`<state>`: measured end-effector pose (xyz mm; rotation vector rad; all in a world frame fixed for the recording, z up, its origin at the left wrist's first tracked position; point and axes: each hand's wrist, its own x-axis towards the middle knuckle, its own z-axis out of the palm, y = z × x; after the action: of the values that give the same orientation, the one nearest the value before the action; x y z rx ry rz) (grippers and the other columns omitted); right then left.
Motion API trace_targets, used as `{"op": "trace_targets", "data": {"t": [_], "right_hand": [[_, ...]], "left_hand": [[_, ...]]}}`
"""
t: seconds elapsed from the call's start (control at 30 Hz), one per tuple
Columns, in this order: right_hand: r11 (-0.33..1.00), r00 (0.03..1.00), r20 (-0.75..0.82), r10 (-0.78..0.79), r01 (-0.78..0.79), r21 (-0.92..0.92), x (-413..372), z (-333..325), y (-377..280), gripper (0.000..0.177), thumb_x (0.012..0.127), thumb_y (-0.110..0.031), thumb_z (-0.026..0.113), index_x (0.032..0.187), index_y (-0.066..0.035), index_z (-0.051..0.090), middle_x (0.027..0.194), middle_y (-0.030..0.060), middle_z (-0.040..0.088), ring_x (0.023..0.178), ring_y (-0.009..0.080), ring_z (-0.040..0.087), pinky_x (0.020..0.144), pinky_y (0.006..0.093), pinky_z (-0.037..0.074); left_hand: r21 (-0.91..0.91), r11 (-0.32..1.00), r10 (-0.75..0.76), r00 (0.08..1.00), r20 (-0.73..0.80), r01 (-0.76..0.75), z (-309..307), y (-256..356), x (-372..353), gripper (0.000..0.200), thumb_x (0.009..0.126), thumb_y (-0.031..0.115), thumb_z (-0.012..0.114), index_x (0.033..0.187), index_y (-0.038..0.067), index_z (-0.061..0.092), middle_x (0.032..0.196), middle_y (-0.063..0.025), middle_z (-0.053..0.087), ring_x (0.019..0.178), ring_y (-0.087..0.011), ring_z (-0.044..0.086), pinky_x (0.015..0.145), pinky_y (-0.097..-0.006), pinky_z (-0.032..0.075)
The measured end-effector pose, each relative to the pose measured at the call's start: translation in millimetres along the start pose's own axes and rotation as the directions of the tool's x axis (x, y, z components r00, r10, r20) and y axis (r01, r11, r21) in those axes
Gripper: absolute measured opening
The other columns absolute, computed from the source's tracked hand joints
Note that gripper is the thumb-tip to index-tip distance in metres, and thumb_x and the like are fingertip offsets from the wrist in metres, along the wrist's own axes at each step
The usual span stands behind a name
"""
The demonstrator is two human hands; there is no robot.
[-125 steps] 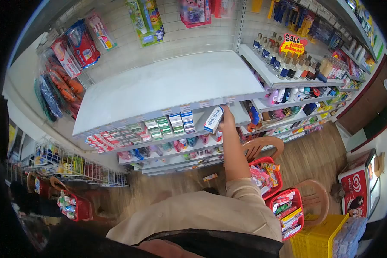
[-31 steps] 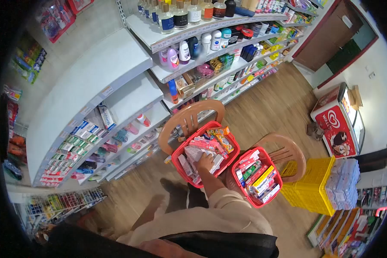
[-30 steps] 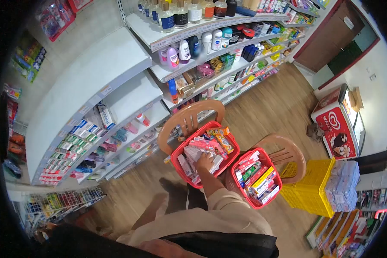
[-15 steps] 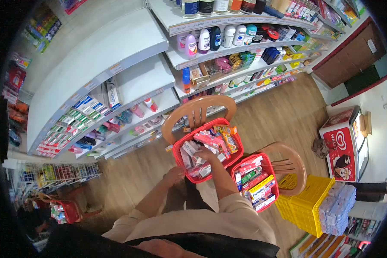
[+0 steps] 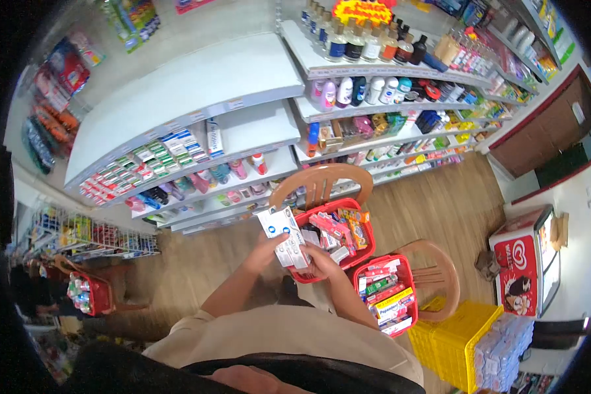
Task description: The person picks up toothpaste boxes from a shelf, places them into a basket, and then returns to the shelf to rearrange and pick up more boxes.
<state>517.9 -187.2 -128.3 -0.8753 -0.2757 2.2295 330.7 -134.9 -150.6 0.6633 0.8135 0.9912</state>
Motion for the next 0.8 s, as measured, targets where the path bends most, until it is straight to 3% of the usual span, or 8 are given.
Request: {"op": "trace_targets", "data": {"t": [0.07,0.13,0.23,0.4,0.47,0.53,0.63,0.8], "right_hand": [[0.956,0.998,0.017,-0.054,0.057,-0.289,10,24,-11,0.053,0.087,-0.022,0.062,0.132,-0.004,0.041,0.121,0.0115,0.056,0.108,0.0226,0.057,0.093,0.0346,0.046],[0.604,0.944,0.173,-0.28,0.313,-0.733,24,38,-16,0.054,0.085,-0.022,0.066,0.131,-0.003,0.043,0.119,0.0091,0.056,0.106,0.0176,0.055,0.091,0.0296,0.044],[0.632,0.957,0.125,-0.26,0.267,-0.727,46,60,-23,0.052,0.084,-0.021,0.067,0.128,-0.002,0.046,0.112,0.0073,0.057,0.101,0.0146,0.054,0.087,0.0279,0.043],[0.787,0.922,-0.06,-0.384,0.292,-0.544,97,96,-40,0.038,0.088,-0.018,0.059,0.12,0.001,0.051,0.097,0.0046,0.061,0.08,0.0115,0.058,0.071,0.0232,0.045],[0.599,0.759,-0.066,-0.648,0.453,-0.66,129,121,-56,0.04,0.087,-0.017,0.059,0.121,0.002,0.05,0.097,0.0088,0.062,0.086,0.0171,0.059,0.074,0.0291,0.047],[0.117,0.373,0.156,-0.915,0.615,-0.78,169,146,-68,0.045,0.084,-0.013,0.06,0.125,0.002,0.049,0.103,0.0159,0.062,0.095,0.0246,0.06,0.082,0.0337,0.047],[-0.083,0.296,0.278,-0.914,0.535,-0.841,201,206,-88,0.052,0.082,-0.01,0.061,0.13,0.003,0.045,0.111,0.0239,0.058,0.105,0.0331,0.057,0.09,0.0375,0.045],[-0.18,0.349,0.302,-0.887,0.343,-0.922,264,249,-92,0.056,0.079,-0.01,0.06,0.131,-0.001,0.044,0.116,0.0281,0.053,0.107,0.0432,0.053,0.089,0.0448,0.046]], "left_hand": [[0.038,0.996,0.075,0.997,0.006,-0.075,-5,19,-4,0.038,0.084,0.008,0.067,0.118,0.0,0.052,0.106,-0.0085,0.063,0.095,-0.0189,0.063,0.082,-0.0357,0.052],[0.006,0.993,0.115,0.989,-0.095,-0.115,-10,35,-8,0.038,0.084,0.011,0.067,0.117,0.002,0.051,0.104,-0.0072,0.062,0.092,-0.0183,0.063,0.081,-0.0351,0.052],[-0.267,0.957,0.055,0.976,-0.211,-0.112,-27,56,-19,0.038,0.082,0.013,0.071,0.113,0.0,0.052,0.102,-0.0086,0.062,0.092,-0.021,0.063,0.078,-0.0347,0.052],[-0.272,0.956,0.004,0.932,-0.362,-0.11,-115,55,-20,0.048,0.081,0.027,0.072,0.117,0.006,0.049,0.108,-0.0128,0.058,0.099,-0.0285,0.06,0.083,-0.0427,0.052],[-0.393,0.918,-0.135,0.898,-0.42,-0.046,-144,62,-30,0.05,0.08,0.029,0.074,0.118,0.007,0.05,0.107,-0.0114,0.057,0.097,-0.0276,0.061,0.085,-0.0415,0.051],[-0.458,0.887,-0.208,0.839,-0.503,-0.055,-187,50,-31,0.039,0.08,0.032,0.072,0.107,0.009,0.056,0.102,-0.0087,0.058,0.089,-0.0256,0.061,0.083,-0.0396,0.05],[-0.527,0.85,-0.214,0.909,-0.359,-0.008,-252,36,-35,0.034,0.081,0.035,0.071,0.096,0.011,0.053,0.087,-0.0071,0.058,0.081,-0.0242,0.059,0.078,-0.04,0.05],[-0.54,0.84,-0.287,0.807,-0.517,-0.047,-283,71,-41,0.033,0.083,0.037,0.068,0.098,0.011,0.054,0.086,-0.0072,0.057,0.079,-0.024,0.059,0.075,-0.039,0.05]]}}
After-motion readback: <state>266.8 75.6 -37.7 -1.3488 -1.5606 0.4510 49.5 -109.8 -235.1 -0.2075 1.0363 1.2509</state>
